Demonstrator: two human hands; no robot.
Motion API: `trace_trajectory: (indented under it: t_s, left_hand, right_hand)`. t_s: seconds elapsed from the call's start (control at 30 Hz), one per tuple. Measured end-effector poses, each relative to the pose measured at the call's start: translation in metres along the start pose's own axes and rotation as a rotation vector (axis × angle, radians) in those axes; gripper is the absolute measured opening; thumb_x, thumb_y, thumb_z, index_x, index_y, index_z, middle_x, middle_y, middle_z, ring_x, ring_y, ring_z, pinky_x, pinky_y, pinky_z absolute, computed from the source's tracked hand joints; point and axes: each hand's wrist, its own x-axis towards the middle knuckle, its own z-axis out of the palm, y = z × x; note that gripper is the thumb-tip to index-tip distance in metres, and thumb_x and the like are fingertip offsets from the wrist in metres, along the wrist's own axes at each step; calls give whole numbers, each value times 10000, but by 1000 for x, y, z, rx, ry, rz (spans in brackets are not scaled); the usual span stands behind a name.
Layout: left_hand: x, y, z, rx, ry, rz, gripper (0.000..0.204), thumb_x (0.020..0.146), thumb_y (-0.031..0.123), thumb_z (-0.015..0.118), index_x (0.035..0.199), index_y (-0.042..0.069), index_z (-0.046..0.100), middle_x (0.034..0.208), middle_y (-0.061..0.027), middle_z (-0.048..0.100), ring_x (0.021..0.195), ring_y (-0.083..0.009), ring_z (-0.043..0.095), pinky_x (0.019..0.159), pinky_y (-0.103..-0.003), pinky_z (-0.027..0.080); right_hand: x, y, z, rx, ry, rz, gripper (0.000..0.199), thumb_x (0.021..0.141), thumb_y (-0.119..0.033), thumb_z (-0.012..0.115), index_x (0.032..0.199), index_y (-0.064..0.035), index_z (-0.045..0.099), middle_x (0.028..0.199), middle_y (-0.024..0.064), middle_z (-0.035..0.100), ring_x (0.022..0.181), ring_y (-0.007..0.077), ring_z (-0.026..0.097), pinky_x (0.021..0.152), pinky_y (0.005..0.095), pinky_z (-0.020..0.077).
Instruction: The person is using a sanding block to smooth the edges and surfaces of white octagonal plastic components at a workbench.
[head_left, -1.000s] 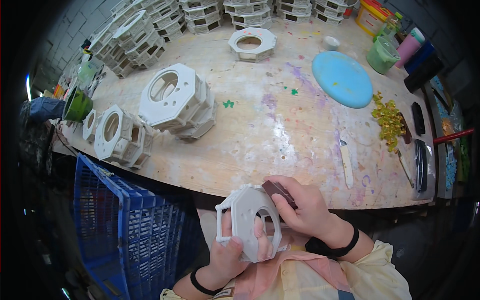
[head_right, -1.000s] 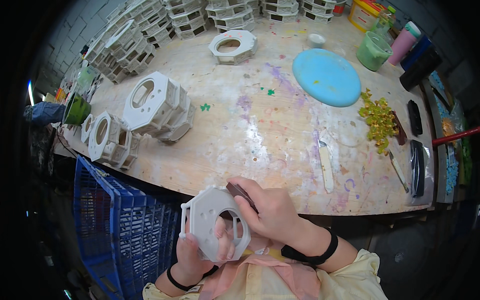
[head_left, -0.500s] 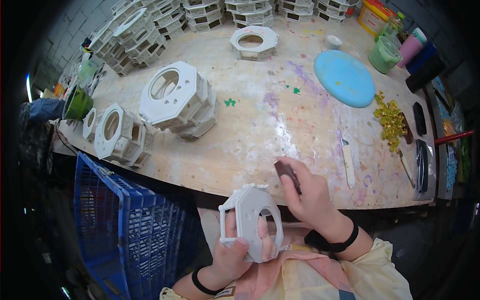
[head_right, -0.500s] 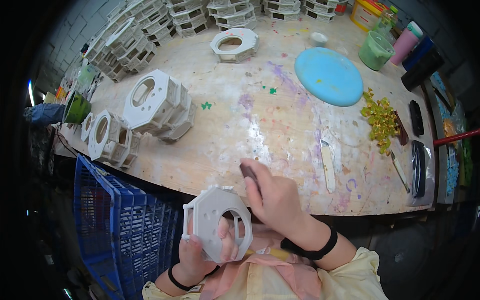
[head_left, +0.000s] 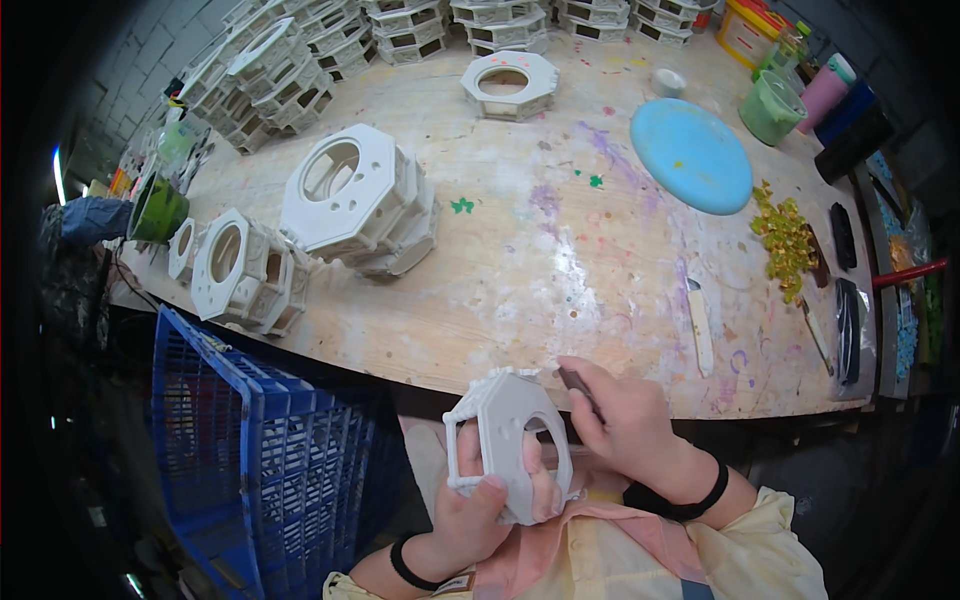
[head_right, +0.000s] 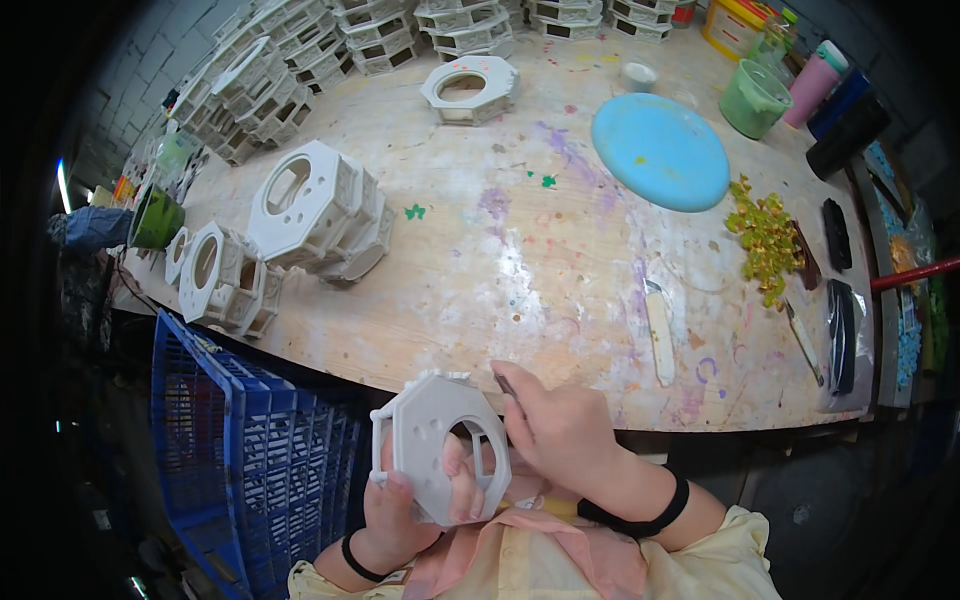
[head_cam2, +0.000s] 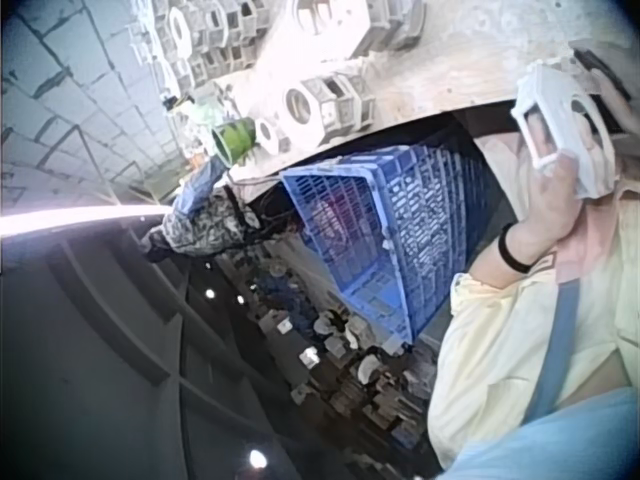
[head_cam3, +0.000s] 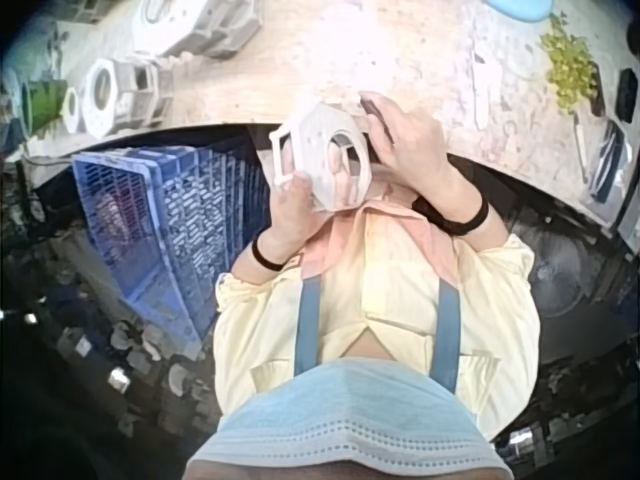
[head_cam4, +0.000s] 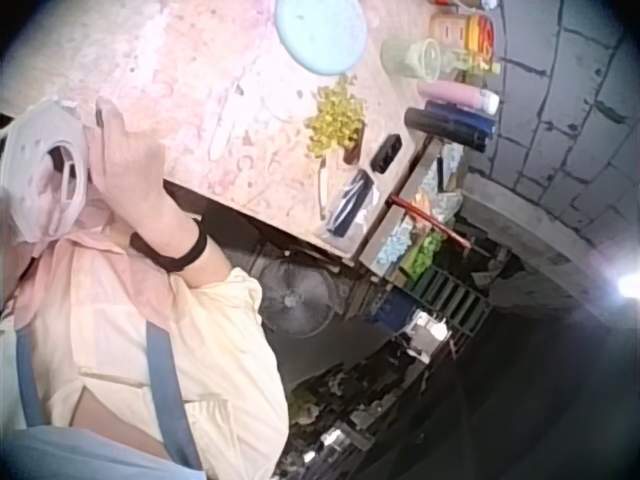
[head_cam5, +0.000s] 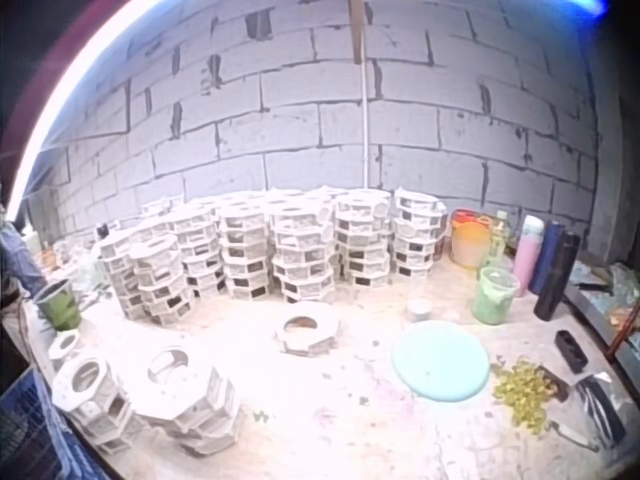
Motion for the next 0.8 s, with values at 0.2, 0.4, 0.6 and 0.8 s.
trace_trajectory:
  t_s: [0.2,0.4,0.6,0.8]
  left_hand:
    - [-14,-7,-1,302,194,55,712,903,329,502,1386,30,73,1153,-99,434,974,-170,513,831,-308,462]
    - [-5,-15,13,-41,15,-28,614,920,209,482,1377,50,105,988,-76,445,690,-160,506,654,-278,443]
    - [-19,6,-7,13,-7,-40,568,904,272,489,1340,43,204,985,-84,476,757,-204,533,711,-320,452]
    - [-19,18,-2,-97,-15,66,763,802,528,575,1290,19,284,884,-124,513,764,-243,552,741,-395,449]
  right_hand:
    - [21,-17,4,174,66,-80,342,758,-54,593,1099,-37,569,570,96,545,429,246,518,420,353,403]
    - [-11,-5,-15,-10,-30,-1,331,761,-8,564,1092,-16,569,659,142,593,511,274,566,486,358,440]
    - [0,-9,-19,209,160,-15,210,795,27,526,995,1,586,740,156,620,559,254,605,511,332,456]
    - [20,-9,-14,366,-100,44,191,774,-223,675,824,-65,580,552,83,560,471,240,580,438,300,442]
